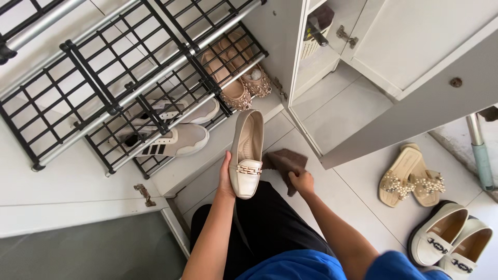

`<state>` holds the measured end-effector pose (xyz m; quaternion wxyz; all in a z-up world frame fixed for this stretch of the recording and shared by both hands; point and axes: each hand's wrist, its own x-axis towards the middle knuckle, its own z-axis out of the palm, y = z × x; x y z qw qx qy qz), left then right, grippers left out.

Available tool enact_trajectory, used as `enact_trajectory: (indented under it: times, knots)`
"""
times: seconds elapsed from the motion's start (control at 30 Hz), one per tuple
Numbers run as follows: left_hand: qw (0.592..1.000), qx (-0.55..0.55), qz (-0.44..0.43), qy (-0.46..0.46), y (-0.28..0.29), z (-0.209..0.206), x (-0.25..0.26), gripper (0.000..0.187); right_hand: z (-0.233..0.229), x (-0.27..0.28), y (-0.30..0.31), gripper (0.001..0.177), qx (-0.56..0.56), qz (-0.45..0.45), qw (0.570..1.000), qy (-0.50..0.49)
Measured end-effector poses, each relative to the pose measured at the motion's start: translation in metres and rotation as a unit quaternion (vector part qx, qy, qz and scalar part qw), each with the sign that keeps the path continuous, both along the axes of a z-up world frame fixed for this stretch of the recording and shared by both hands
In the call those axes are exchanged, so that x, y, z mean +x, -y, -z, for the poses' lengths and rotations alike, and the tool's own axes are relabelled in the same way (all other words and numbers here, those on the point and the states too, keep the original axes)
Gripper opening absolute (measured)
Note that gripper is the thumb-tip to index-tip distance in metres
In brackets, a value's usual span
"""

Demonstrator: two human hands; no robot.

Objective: The person sits on the floor and organizes various shoes into a white cabinet with a metal shoe rack. They wipe several pairs of shoes with a brown cloth, including flats, sandals, and sneakers, before placing them on the rack or arranging them on the floor.

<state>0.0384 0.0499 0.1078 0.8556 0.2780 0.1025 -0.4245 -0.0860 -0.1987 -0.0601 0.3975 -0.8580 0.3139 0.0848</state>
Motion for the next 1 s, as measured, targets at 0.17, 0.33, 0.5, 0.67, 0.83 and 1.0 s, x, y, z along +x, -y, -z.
enact_trajectory:
  times: [0.17, 0.33, 0.5, 0.67, 0.83, 1.0]
  knots:
    - [0.997, 0.069, -0.03, -0.012, 0.039, 0.014, 0.014, 0.079, -0.085, -0.025, -0.048, 0.02, 0.095, -0.048, 0.903, 0.415]
    - [0.999, 0.017, 0.026, -0.043, 0.093, 0.033, -0.011, 0.072, -0.152, -0.021, -0.11, 0.04, -0.096, -0.146, 0.916, 0.362]
    - [0.99, 0.118, 0.059, 0.048, 0.106, 0.014, 0.009, 0.073, -0.157, 0.025, -0.086, 0.056, 0.134, 0.085, 0.89, 0.428]
    - [0.933, 0.194, -0.044, 0.3, 0.12, -0.001, 0.029, 0.074, -0.159, 0.026, -0.075, 0.058, 0.043, 0.007, 0.873, 0.485]
    - [0.882, 0.233, 0.02, 0.409, 0.098, 0.023, 0.003, 0.065, -0.179, 0.051, -0.063, 0.053, -0.037, -0.026, 0.929, 0.366]
    - [0.863, 0.334, 0.06, 0.374, 0.071, 0.026, -0.011, 0.056, -0.183, 0.102, -0.028, 0.054, -0.062, 0.005, 0.94, 0.336]
